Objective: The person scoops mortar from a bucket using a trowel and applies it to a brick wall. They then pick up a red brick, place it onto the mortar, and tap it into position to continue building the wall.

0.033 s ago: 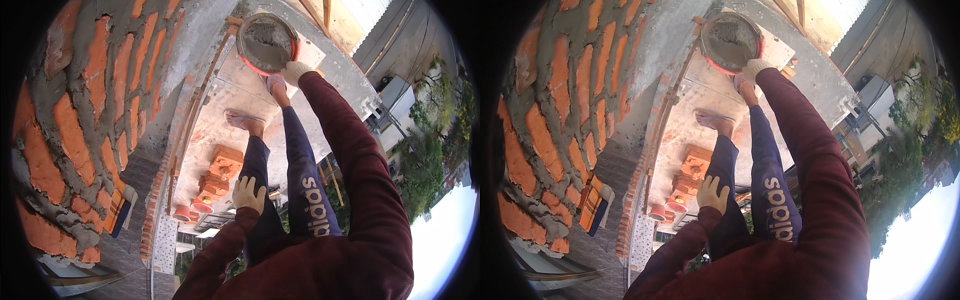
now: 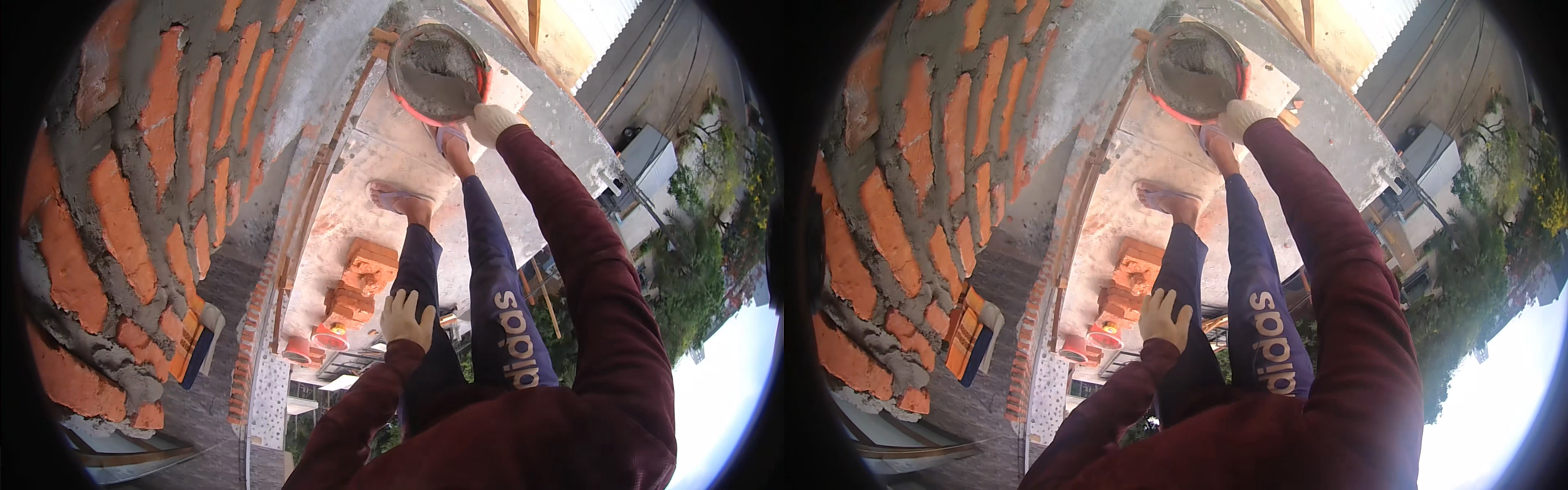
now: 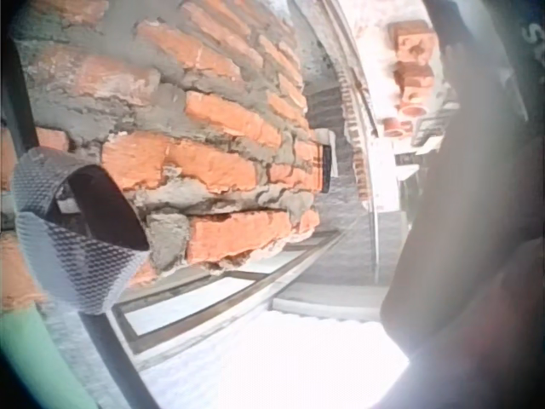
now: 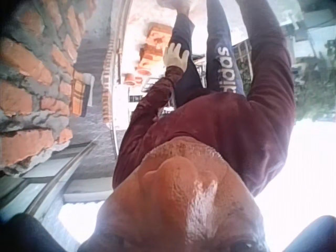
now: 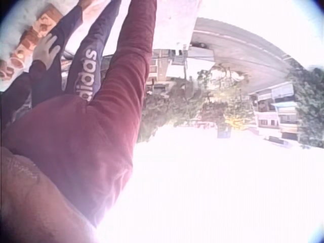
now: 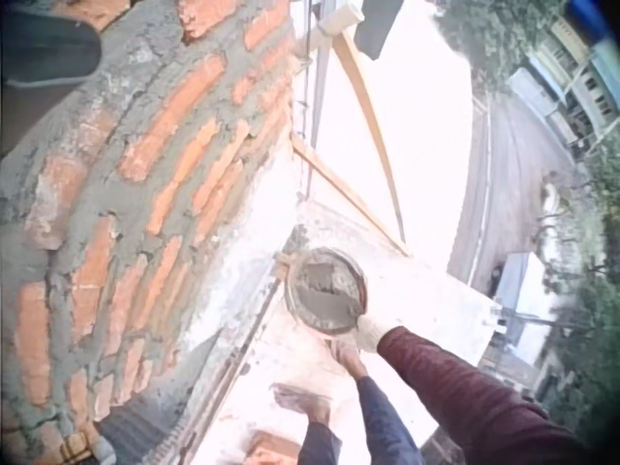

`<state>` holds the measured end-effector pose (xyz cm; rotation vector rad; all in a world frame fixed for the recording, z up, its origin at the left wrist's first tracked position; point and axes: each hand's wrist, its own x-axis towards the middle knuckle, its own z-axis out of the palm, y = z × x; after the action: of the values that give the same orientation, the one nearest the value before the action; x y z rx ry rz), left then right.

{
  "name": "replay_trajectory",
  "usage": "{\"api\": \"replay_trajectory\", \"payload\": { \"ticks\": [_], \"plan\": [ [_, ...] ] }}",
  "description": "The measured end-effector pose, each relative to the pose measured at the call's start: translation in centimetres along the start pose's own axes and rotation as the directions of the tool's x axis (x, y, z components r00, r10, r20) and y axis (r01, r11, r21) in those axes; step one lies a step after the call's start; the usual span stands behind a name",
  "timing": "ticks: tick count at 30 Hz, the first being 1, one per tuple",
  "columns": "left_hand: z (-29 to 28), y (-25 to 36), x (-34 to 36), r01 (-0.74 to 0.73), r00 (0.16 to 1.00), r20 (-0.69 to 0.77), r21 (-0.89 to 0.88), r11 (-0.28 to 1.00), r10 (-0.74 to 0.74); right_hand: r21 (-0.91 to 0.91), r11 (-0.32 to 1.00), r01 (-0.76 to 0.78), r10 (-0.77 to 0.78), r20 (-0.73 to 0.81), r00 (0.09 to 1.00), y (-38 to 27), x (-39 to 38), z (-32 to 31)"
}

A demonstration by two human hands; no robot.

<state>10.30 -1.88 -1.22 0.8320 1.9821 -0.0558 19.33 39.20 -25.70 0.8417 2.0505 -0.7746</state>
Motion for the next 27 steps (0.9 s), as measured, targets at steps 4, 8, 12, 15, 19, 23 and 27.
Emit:
{"api": "replay_trajectory", "payload": {
  "ticks": [4,8,12,15,19,23,27],
  "plan": [
    [0.1,0.0,-0.2,0.003,1.000,0.020,0.005,1.000,-0.003,0.185,0.963,-0.197,0.232,-0.195,0.953,1.8,-2.2,-0.5],
    [0.0,-0.3,1.2,-0.008,0.999,0.031,0.000,1.000,0.008,0.118,0.974,-0.195,0.205,-0.082,0.975,2.0,3.4,1.6],
    [-0.2,0.1,1.5,0.009,0.998,0.061,0.020,1.000,-0.010,0.408,0.882,-0.237,0.235,0.056,0.970,-0.2,4.2,1.2],
    [-0.3,0.4,1.8,0.007,0.996,0.089,0.028,1.000,-0.010,0.434,0.871,-0.229,0.220,0.072,0.973,-1.4,4.6,0.9],
    [-1.4,0.9,2.6,0.011,0.994,0.110,0.016,1.000,-0.013,0.341,0.924,-0.174,0.217,-0.093,0.972,-2.8,5.3,2.8],
    [-1.4,1.2,2.3,0.026,0.990,0.135,0.017,1.000,-0.028,0.328,0.935,-0.134,0.186,-0.134,0.973,-2.9,3.8,4.2],
    [-1.9,1.5,3.1,0.000,0.991,0.130,0.034,0.999,-0.005,0.589,0.801,-0.108,0.148,-0.019,0.989,-1.9,6.8,3.8]
  ]
}}
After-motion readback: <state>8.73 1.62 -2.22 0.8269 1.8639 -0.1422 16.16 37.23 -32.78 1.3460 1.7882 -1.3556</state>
